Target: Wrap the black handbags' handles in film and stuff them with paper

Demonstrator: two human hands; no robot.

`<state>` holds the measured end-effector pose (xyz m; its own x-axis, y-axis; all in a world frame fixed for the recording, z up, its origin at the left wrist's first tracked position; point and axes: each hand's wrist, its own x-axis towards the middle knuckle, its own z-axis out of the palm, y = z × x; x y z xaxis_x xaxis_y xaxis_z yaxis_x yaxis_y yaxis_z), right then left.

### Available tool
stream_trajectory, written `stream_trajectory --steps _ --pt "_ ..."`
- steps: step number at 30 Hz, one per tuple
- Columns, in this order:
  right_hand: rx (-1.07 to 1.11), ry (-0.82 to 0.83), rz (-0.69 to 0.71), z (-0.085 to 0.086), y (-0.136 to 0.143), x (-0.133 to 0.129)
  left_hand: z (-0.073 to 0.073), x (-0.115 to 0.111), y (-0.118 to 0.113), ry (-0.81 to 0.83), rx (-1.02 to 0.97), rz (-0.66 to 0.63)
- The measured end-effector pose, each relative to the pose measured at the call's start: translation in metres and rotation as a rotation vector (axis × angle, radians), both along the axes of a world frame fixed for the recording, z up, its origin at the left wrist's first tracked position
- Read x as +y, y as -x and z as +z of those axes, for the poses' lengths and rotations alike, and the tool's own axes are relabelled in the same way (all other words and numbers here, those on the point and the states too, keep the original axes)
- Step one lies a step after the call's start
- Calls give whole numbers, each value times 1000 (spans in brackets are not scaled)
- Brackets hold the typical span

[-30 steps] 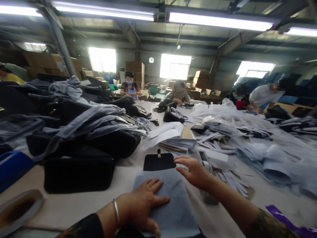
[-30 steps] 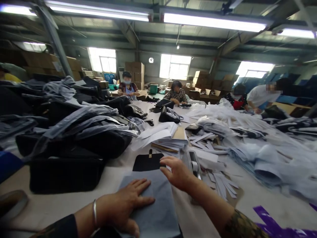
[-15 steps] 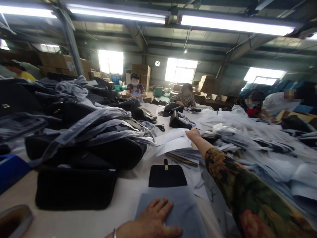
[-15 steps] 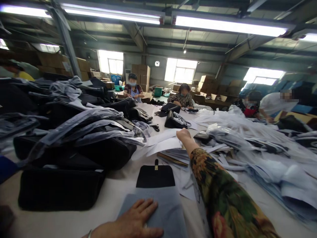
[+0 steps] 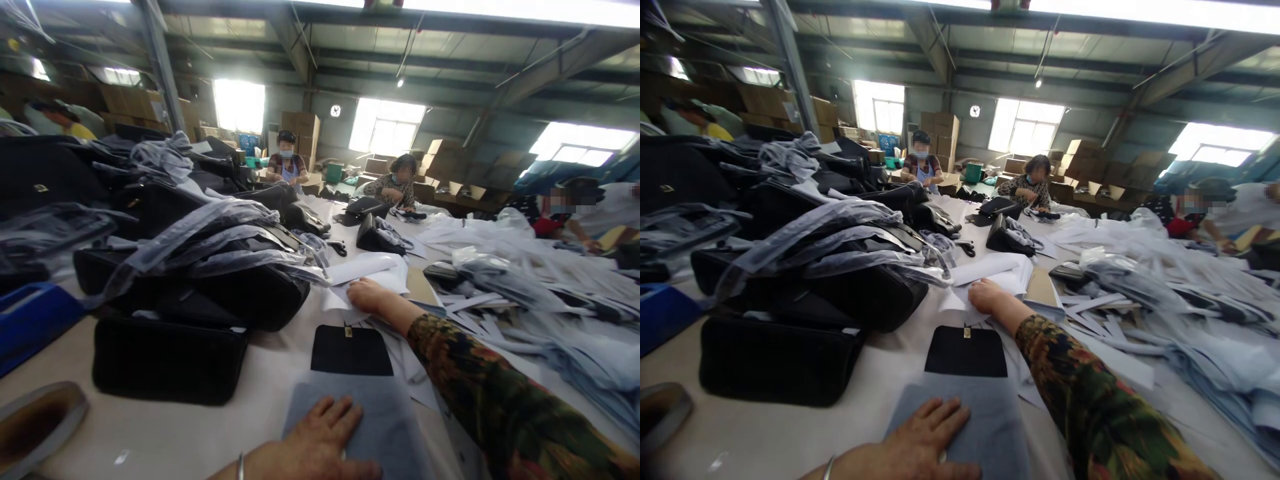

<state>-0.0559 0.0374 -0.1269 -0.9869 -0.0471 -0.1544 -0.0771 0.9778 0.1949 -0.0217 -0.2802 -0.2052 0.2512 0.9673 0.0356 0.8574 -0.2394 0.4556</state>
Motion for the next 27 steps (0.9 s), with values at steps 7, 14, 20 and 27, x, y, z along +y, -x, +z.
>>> stream_trajectory --steps 7,14,20,27 --pt "12 -98 -232 -14 0 0 -17 3 2 -48 26 -35" --pt "-7 -5 -251 -1 -5 -7 -25 12 -3 41 -48 127" --pt "21 87 -200 32 -29 -9 -22 11 -1 44 -75 185" --pt "291 202 -162 51 -84 -25 -6 6 1 2 -19 29"
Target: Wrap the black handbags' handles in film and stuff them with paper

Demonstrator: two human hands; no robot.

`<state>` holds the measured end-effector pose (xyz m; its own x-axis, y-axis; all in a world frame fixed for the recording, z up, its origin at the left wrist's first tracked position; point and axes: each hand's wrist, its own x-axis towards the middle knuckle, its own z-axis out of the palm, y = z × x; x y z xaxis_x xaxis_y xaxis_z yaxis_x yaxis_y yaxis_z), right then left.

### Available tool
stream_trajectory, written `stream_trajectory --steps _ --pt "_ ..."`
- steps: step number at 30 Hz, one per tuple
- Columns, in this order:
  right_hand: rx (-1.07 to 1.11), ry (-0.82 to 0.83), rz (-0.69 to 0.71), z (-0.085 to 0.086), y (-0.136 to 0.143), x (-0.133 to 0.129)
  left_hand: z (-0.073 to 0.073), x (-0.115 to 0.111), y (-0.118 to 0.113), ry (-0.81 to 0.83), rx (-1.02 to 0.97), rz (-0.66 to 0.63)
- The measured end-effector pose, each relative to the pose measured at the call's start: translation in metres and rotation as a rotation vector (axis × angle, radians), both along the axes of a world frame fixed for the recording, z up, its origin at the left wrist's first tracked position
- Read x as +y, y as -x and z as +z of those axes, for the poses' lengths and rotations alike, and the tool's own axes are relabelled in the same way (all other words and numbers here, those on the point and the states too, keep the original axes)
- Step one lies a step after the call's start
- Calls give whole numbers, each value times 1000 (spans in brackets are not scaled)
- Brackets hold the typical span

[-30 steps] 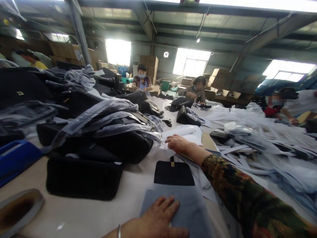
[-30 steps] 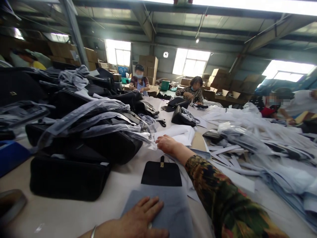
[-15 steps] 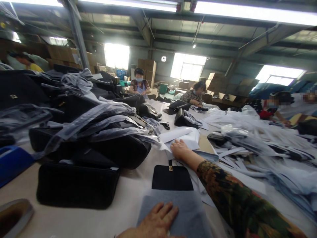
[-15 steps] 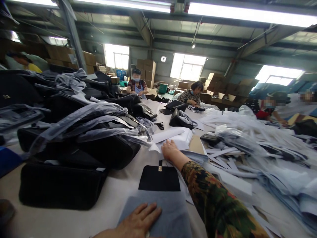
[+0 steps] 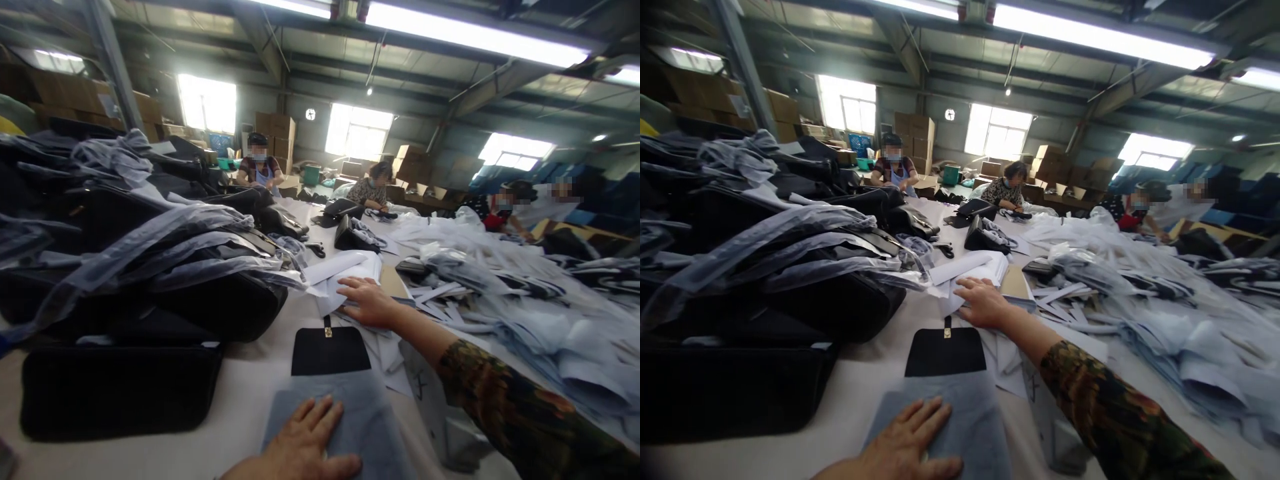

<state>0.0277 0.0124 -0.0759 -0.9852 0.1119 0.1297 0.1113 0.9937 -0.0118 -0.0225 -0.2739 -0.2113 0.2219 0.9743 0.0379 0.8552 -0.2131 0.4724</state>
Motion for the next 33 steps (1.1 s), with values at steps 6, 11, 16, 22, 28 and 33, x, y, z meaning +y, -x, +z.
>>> stream_trajectory --steps 6,11,16,22,28,33 --pt "249 116 -15 -14 -82 -40 57 -13 0 155 -12 -106" --pt "474 199 -195 -22 -171 -61 78 -13 -9 259 55 -98" --pt "606 193 -713 -18 -293 -33 55 -2 -13 152 203 -110" --pt "514 93 -1329 -27 -475 -21 24 7 -2 -1 285 -152" --pt "429 81 -1644 -61 -588 -49 9 8 1 -65 273 -109" --pt "371 119 -1704 -76 -612 -47 -3 10 3 -185 222 -106"
